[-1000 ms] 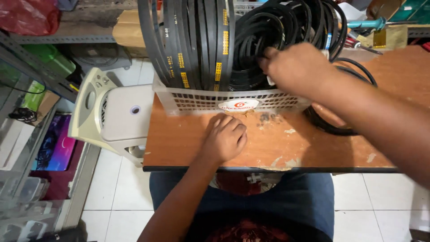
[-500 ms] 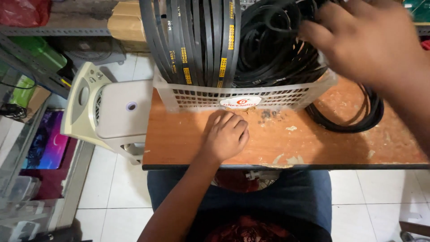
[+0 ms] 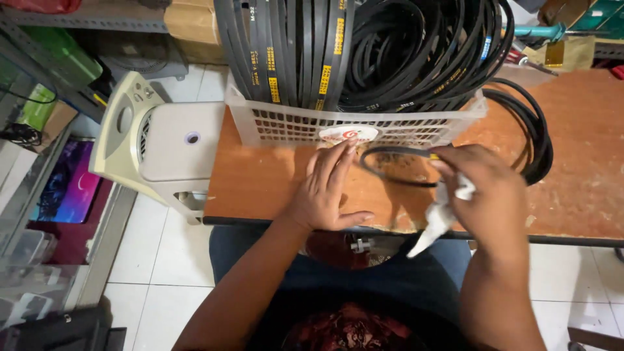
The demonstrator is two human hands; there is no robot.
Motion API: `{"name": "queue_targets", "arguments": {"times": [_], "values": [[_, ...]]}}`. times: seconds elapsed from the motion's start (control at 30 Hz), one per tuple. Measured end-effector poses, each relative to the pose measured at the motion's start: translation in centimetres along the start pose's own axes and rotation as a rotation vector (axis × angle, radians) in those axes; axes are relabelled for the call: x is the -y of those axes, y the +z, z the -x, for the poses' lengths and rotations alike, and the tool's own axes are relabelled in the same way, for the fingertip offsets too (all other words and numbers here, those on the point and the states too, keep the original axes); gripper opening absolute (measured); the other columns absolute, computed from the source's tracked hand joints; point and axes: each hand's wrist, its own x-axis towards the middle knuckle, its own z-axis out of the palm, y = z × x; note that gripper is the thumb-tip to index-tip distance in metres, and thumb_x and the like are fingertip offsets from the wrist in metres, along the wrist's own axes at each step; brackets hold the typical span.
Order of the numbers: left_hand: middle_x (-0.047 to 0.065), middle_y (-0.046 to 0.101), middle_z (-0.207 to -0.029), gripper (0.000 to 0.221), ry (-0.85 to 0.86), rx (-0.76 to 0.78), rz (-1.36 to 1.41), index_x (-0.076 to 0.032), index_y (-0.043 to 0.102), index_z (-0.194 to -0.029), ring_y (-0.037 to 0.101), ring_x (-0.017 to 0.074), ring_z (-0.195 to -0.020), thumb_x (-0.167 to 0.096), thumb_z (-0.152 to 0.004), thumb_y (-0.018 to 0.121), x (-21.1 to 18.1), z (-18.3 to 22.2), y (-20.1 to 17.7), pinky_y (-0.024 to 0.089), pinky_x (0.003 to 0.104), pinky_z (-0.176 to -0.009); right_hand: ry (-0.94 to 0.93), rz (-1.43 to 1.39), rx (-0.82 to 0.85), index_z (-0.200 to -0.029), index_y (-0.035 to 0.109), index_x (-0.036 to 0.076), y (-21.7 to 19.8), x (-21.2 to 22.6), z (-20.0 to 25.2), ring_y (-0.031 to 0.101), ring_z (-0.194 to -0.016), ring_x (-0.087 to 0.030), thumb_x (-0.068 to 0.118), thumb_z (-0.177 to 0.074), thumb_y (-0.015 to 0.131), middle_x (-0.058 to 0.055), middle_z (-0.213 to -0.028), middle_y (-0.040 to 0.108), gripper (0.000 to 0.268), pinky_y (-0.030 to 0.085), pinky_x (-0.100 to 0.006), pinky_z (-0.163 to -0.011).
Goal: Cleaning rubber drive belts by wiping them thoroughly with a cloth.
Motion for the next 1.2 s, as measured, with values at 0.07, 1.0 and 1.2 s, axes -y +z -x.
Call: {"name": "queue_targets", "arguments": {"times": [0.07, 1.0, 1.2], "values": [[0.012, 0.026, -0.173, 0.108, 0.026, 0.0, 0.085, -0.011, 0.017, -0.168, 0.036, 0.0309, -0.161, -0.075, -0.094, 0.064, -0.5, -0.8, -0.7, 0.035, 0.059, -0.125, -0.014, 0.117, 0.104, -0.119, 0.076, 0.011, 1.3, -0.2, -0.3, 0.07, -0.093, -0.03, 0.012, -0.103, 0.069, -0.009, -0.104, 0.073, 0.017, 0.053, -0.039, -0.074], [0.0, 0.078, -0.1, 0.017, 0.127, 0.024, 0.043, -0.017, 0.08, -0.095, 0.071, 0.0212, -0.109, -0.031, -0.093, 0.071, 0.6, -0.9, 2.5, 0.055, 0.04, -0.092, -0.174, 0.6, 0.354, -0.091, 0.076, 0.027, 11.0, -3.2, 6.5, 0.07, -0.088, -0.02, 0.04, -0.079, 0.07, 0.009, -0.102, 0.072, 0.018, 0.059, -0.037, -0.069], [-0.002, 0.078, -0.101, 0.016, 0.055, 0.103, 0.091, -0.017, 0.08, -0.1, 0.069, 0.0196, -0.11, -0.031, -0.097, 0.072, -0.1, -1.9, 0.8, 0.051, 0.041, -0.096, -0.091, 0.565, 0.445, -0.093, 0.076, 0.031, 11.3, -3.7, 6.3, 0.07, -0.091, -0.019, 0.047, -0.072, 0.074, 0.011, -0.099, 0.069, 0.027, 0.06, -0.037, -0.071]]}}
